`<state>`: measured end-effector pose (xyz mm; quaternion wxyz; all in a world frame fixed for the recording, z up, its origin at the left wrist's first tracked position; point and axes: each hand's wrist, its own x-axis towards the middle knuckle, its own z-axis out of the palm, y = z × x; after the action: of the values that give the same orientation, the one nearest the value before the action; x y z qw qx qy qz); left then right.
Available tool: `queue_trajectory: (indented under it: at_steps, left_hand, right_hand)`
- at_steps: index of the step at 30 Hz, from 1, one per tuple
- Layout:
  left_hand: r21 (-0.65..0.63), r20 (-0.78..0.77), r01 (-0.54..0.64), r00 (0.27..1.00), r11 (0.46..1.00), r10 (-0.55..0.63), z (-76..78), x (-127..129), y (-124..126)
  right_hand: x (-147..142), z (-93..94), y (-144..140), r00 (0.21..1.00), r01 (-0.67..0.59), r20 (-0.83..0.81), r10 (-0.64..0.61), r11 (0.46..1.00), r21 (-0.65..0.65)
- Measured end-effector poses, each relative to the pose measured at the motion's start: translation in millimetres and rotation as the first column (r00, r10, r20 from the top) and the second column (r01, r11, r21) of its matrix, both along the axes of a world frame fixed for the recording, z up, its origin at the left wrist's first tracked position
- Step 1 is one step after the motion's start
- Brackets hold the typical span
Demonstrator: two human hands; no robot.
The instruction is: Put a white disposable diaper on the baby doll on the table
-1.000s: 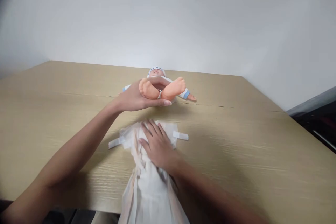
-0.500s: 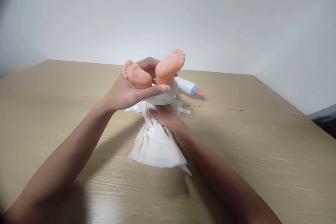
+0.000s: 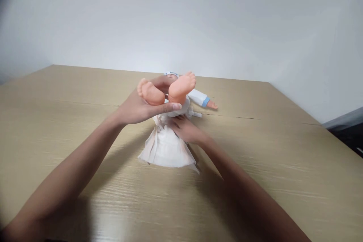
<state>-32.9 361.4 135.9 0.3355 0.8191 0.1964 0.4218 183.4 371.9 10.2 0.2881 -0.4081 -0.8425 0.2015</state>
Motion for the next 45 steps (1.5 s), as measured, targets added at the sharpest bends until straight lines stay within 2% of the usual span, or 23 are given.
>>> queue_trajectory:
  at_steps: [2,5,8,10,13,17,21,24,26,29,32,35,39,45]
  left_hand:
    - [-0.026,-0.018,0.009,1.000,1.000,-0.010,-4.4,1.6,-4.8]
    - [-0.066,-0.043,-0.013,0.999,0.998,0.010,-11.2,3.9,-14.5]
    - [-0.081,-0.077,-0.053,0.996,0.995,0.047,-18.5,4.6,-25.3]
    - [-0.078,-0.100,-0.072,0.993,0.994,0.064,-23.9,4.1,-32.0]
    - [-0.065,-0.099,-0.070,0.993,0.995,0.063,-32.1,2.5,-40.1]
    - [-0.026,-0.080,-0.011,0.997,1.000,0.009,-38.7,-3.5,-48.5]
    - [0.049,-0.162,-0.006,0.987,0.999,0.014,-43.5,-26.2,-54.0]
    - [0.136,-0.243,-0.042,0.967,0.990,0.074,-56.7,-55.3,-52.8]
    - [0.207,-0.293,-0.031,0.952,0.978,0.093,-71.8,-75.0,-49.7]
    - [0.287,-0.392,0.064,0.918,0.956,0.057,-97.6,-95.8,-45.0]
    - [0.349,-0.465,0.122,0.884,0.929,0.058,-118.7,-103.6,-42.9]
    - [0.396,-0.513,0.128,0.852,0.909,0.103,-130.9,-104.6,-43.2]
    - [0.411,-0.559,0.140,0.819,0.901,0.128,-135.2,-106.0,-44.3]
    - [0.383,-0.600,0.190,0.795,0.904,0.087,-130.2,-106.5,-43.9]
  right_hand:
    - [17.5,3.8,-32.4,0.998,0.007,0.056,-0.004,0.998,-0.062]
    - [36.0,9.1,-77.7,0.981,0.186,0.079,-0.180,0.979,-0.080]
    - [38.1,16.3,-107.6,0.941,0.339,-0.004,-0.340,0.940,-0.029]
    - [31.2,22.0,-116.8,0.930,0.360,-0.088,-0.357,0.933,0.028]
    - [16.8,30.4,-117.2,0.935,0.331,-0.182,-0.304,0.933,0.142]
    - [8.6,38.4,-106.2,0.964,0.217,-0.215,-0.159,0.935,0.281]
    - [27.3,42.5,-101.8,0.984,0.082,-0.174,-0.039,0.964,0.251]
    - [54.1,42.1,-104.7,0.998,-0.040,-0.026,0.048,0.969,0.244]
    - [71.3,37.8,-105.4,0.994,-0.099,0.081,0.080,0.955,0.279]
    - [88.8,24.1,-101.5,0.979,-0.149,0.184,0.090,0.927,0.343]
    - [96.0,6.5,-95.1,0.961,-0.186,0.263,0.088,0.907,0.377]
    - [98.2,-6.8,-91.5,0.946,-0.202,0.314,0.074,0.895,0.398]
    - [98.5,-10.5,-91.9,0.923,-0.226,0.378,0.064,0.887,0.402]
    - [100.1,1.2,-92.7,0.909,-0.234,0.409,0.085,0.915,0.329]
